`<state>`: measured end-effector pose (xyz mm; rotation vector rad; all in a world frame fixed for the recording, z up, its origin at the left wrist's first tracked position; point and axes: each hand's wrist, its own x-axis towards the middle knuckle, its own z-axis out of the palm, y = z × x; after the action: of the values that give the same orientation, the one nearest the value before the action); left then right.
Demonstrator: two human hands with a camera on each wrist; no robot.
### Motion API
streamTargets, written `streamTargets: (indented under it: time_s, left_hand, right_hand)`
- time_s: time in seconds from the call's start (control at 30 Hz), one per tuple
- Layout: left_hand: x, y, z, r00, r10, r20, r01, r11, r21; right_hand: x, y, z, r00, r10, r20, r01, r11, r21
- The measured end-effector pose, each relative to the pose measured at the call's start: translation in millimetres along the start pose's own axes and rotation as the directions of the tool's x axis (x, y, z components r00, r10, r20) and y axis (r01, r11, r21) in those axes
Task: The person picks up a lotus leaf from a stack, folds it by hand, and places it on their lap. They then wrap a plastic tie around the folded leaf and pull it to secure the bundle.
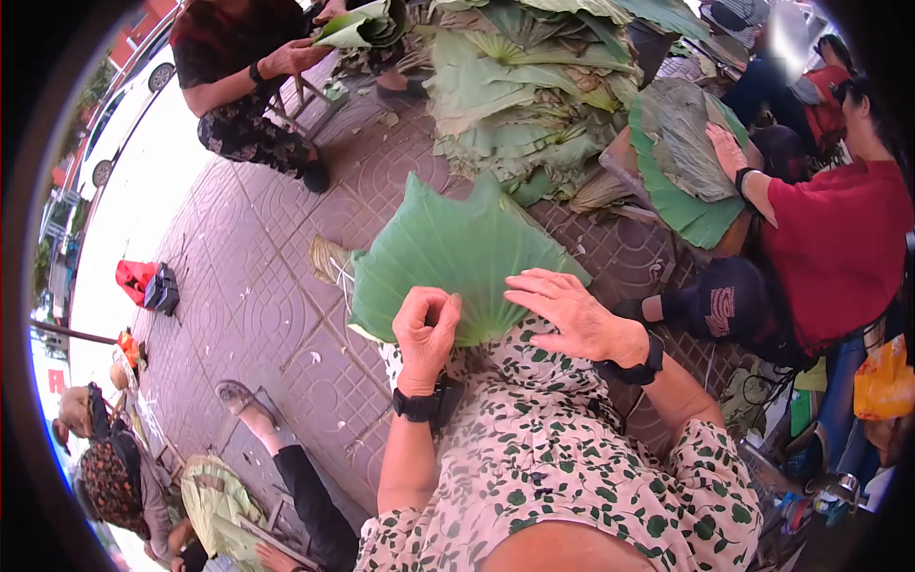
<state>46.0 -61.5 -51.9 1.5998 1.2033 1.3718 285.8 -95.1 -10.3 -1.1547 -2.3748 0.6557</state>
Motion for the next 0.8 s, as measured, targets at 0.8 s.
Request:
streamTargets:
  time_s: [0.8]
  left_hand:
    - [2.1,6.9,3.7,0.998,0.066,0.005,-0.066,0.998,0.007]
  right_hand:
    - [35.6,-8.1,47.0,0.988,-0.043,-0.149,-0.004,0.953,-0.303]
